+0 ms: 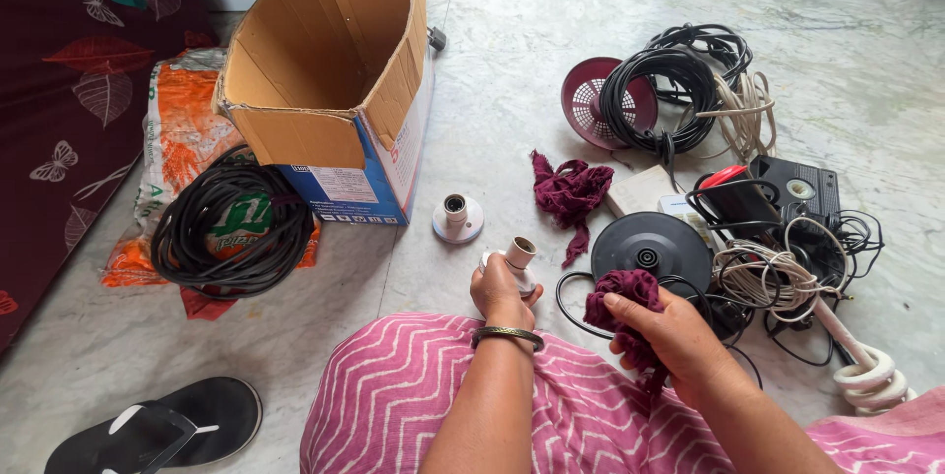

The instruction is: The person wipes different electrical parts, including a light bulb socket and a fan component, with a cloth while sitting on the floor.

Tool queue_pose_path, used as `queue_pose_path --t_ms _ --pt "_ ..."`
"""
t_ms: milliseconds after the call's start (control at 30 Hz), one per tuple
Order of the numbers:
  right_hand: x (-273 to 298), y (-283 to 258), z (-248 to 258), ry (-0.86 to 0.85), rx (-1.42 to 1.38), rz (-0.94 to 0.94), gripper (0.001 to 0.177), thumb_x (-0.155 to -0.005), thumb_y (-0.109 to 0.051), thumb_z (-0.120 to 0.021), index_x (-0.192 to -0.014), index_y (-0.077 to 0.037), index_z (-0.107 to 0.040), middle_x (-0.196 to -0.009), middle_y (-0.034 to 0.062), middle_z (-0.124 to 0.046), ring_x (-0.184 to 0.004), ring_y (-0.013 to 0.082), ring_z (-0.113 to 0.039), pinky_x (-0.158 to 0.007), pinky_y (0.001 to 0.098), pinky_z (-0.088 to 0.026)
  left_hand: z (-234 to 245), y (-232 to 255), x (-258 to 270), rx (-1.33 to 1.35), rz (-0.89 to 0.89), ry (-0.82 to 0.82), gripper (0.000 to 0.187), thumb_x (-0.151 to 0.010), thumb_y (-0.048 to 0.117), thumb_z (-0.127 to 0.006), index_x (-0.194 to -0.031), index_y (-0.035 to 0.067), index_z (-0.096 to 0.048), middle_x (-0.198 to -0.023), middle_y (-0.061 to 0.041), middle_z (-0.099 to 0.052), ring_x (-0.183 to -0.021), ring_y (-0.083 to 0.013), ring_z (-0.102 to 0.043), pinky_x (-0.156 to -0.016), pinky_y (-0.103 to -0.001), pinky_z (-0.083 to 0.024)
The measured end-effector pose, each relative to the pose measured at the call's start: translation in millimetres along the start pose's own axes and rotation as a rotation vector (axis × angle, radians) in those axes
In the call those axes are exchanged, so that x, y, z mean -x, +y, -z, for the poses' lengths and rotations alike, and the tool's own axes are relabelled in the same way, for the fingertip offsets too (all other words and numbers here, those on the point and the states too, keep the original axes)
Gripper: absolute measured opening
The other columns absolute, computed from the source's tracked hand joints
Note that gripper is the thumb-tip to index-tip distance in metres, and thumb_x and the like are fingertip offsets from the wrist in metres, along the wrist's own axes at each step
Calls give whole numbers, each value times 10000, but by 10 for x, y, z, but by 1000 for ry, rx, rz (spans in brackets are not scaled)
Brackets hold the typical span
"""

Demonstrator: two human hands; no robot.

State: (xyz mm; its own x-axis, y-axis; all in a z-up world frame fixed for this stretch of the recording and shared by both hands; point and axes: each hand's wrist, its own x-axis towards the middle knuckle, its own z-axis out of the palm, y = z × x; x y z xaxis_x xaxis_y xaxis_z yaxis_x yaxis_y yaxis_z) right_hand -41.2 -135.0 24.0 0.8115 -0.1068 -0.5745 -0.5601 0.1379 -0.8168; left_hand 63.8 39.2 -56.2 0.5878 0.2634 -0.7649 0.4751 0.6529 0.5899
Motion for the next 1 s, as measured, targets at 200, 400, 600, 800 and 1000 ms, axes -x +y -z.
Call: queue_pose_path --t_ms 200,400,600,800,1000 --pt "60 -53 -60 -4 -69 -12 364 -839 -285 -746 -1100 -40 -681 -905 71 -704 -638 177 -638 -509 333 -500 -74 -76 -77 87 -47 -30 382 -939 108 -579 -1320 83 -578 -1240 -149 -615 -1032 -337 -670 -716 -489 -647" --pt "44 -61 -69 -16 -101 -38 363 -839 -273 -740 -1117 -48 -682 -917 80 -717 -661 169 -645 -536 322 -518 -69 -94 -147 101 -195 56 534 -873 -93 -545 -1365 110 -591 -1290 -85 -645 -1056 -244 -684 -736 -410 -659" --pt "54 -64 -56 -20 -62 -20 369 -854 -278 -740 -1115 -24 -684 -924 97 -716 -685 168 -655 -544 330 -524 -36 -193 -362 45 -351 101 634 -823 -157 -486 -1397 88 -604 -1271 -116 -713 -1024 -239 -719 -772 -319 -620" --pt "73 -48 -18 -32 -63 33 350 -844 -261 -735 -1102 -32 -675 -928 87 -727 -677 188 -665 -518 339 -513 5 -296 -481 -348 -804 254 552 -820 -49 -601 -1368 12 -583 -1506 -175 -513 -1291 -311 -607 -1035 -340 -509" --pt "160 10 86 -32 -58 85 328 -863 -255 -741 -1081 -17 -678 -898 104 -725 -669 195 -673 -519 338 -517 36 -289 316 -685 -1372 130 521 -856 100 -616 -1372 25 -629 -1541 -244 -464 -1419 -389 -467 -1133 -419 -421"
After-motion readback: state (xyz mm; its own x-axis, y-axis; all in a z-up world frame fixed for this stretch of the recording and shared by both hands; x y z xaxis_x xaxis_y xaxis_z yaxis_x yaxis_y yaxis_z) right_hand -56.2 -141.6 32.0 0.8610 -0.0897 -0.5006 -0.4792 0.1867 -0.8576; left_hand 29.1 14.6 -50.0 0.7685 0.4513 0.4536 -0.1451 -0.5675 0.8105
